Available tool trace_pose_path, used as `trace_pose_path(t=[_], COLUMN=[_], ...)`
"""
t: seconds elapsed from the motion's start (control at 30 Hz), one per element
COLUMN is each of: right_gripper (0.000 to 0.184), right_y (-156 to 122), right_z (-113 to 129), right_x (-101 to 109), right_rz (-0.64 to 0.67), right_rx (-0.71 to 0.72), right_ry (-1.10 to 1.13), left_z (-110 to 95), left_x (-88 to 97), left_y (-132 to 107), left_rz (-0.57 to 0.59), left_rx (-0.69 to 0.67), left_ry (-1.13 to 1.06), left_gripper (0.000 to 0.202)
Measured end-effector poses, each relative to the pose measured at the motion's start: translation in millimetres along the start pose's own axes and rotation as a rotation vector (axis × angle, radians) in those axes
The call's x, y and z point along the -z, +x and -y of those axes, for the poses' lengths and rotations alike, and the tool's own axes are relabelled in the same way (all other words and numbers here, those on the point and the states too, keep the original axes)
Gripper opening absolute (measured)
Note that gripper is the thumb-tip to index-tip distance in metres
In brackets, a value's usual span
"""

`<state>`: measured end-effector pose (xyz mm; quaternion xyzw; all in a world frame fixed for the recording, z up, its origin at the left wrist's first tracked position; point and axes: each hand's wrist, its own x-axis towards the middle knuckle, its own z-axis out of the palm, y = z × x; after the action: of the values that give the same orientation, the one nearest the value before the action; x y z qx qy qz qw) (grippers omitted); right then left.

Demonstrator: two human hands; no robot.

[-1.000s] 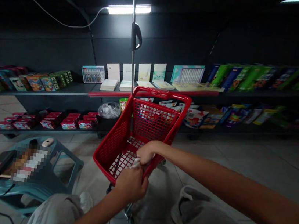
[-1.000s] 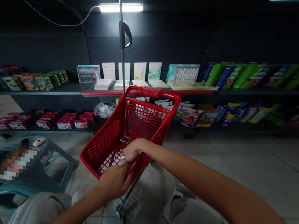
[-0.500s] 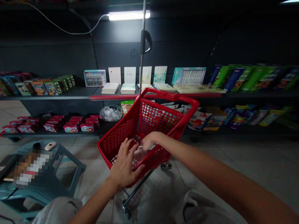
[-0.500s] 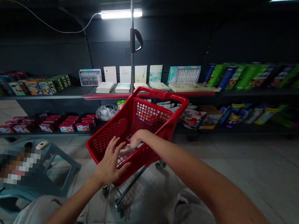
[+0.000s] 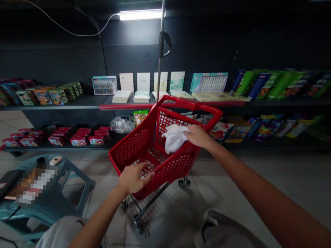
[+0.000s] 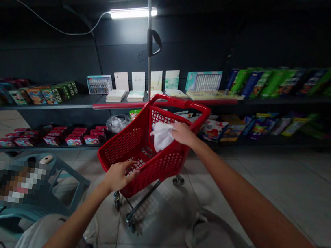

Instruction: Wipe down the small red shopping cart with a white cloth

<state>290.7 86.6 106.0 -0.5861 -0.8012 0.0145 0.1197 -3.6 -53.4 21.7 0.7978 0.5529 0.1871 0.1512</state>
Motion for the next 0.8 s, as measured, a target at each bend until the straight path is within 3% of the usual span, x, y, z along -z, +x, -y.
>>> trace_pose_path(t=[0.07, 0.13, 0.2, 0.23, 0.33, 0.4, 0.47, 0.57, 0.63, 0.8], right_gripper=[0.046, 0.053, 0.057, 0.057, 0.056, 0.054, 0.054, 0.055, 0.053, 0.055], right_y=[-12, -28, -45, -51, -57, -53, -46, -47, -63, -136], right_z=[-39, -67, -82, -84, -71, -51, -28, 6, 28, 90], right_x=[6, -2, -21, -34, -81, -110, -131, -147, -152, -170], right_rz=[-0.329, -0.610, -0.767, -0.786, -0.615, -0.425, -0.332, -0.404, -0.420, -0.195], right_rx=[-0.263, -0.533, -0.738, -0.803, -0.824, -0.704, -0.596, -0.548, -0.483, -0.141], right_ry=[0.096, 0.159, 0.223, 0.255, 0.298, 0.270, 0.263, 0.362, 0.437, 0.568], left_z=[3, 6, 6, 6, 4, 4, 5, 7, 10, 15], left_x=[1.2, 0.2, -1.7, -2.6, -3.6, -3.5, -3.6, -5.3, -7.0, -9.1], left_y=[3, 6, 9, 10, 14, 16, 19, 22, 22, 21], left_rz=[-0.005, -0.011, -0.006, -0.005, 0.000, 0.018, 0.036, 0.038, 0.027, -0.009], left_rx=[-0.013, -0.035, -0.053, -0.059, -0.086, -0.109, -0.112, -0.101, -0.099, -0.115], left_ry=[0.013, -0.003, -0.021, -0.025, -0.024, -0.026, -0.029, -0.021, -0.010, -0.004], left_gripper=[0.046, 0.043, 0.041, 0.041, 0.042, 0.043, 0.043, 0.041, 0.041, 0.038])
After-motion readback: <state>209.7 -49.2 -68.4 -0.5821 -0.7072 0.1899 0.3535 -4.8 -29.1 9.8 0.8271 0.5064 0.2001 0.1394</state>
